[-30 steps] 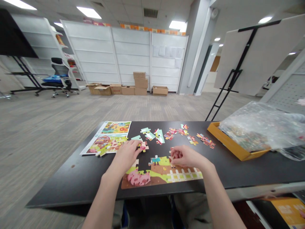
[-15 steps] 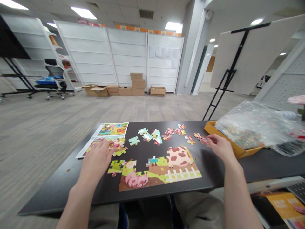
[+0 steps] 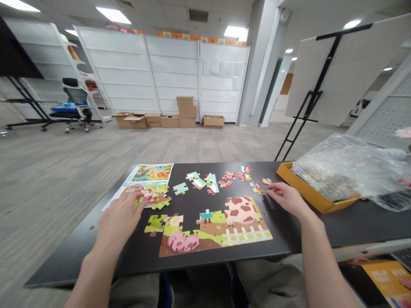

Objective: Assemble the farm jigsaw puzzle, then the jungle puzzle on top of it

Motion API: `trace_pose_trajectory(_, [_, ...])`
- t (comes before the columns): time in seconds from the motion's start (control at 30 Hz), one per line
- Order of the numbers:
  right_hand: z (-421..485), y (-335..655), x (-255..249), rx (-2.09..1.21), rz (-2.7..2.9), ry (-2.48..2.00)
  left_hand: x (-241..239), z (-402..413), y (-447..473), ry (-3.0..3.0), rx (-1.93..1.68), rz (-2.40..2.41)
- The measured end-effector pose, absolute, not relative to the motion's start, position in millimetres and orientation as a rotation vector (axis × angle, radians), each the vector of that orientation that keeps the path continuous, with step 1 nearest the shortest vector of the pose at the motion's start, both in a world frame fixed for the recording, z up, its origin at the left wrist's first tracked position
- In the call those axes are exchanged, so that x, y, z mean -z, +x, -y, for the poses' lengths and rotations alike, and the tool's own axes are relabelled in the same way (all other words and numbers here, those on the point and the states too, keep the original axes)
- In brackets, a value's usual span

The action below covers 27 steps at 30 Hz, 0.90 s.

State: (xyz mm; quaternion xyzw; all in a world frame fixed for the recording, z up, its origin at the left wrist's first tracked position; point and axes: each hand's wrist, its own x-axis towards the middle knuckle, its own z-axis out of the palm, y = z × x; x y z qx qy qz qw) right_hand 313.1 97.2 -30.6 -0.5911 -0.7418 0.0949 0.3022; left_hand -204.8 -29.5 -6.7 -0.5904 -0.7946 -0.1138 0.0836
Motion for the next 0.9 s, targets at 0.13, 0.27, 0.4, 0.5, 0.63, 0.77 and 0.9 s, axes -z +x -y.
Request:
trace_pose_trajectory(0.13, [-95.5,294.4,25.2,-0.269,2.085,-1.618,8.3,27.4,-204.7,-1.773,0.292,2.416])
trace_pose_trajectory(0.27, [-95.1,269.2,20.4,-0.160,2.119,-1.864,14.8,24.9,-208.6,-1.826,0.263,2.430])
trace_pose_trajectory(0.4, [-97.3,247.3,16.5,-0.014,1.994,-2.109,20.2,23.7,-209.9,-1.821,0.254,2.404])
trace_pose_trajectory(0.5, [-99.2,241.3,15.3,-0.036,1.944,-2.156,21.4,23.6,-204.8,-1.811,0.362,2.292])
trace_pose_trajectory(0.63, [-99.0,244.4,13.1,-0.071,1.895,-2.187,16.5,22.6,-184.9,-1.861,0.685,2.096])
trace_pose_trajectory(0.77, [-96.7,249.0,7.4,-0.068,1.848,-2.129,8.1,19.4,-154.5,-2.022,0.908,1.935])
trace_pose_trajectory(0.9, [-88.4,223.8,1.5,-0.187,1.952,-1.712,5.9,14.2,-126.6,-2.264,0.888,1.883])
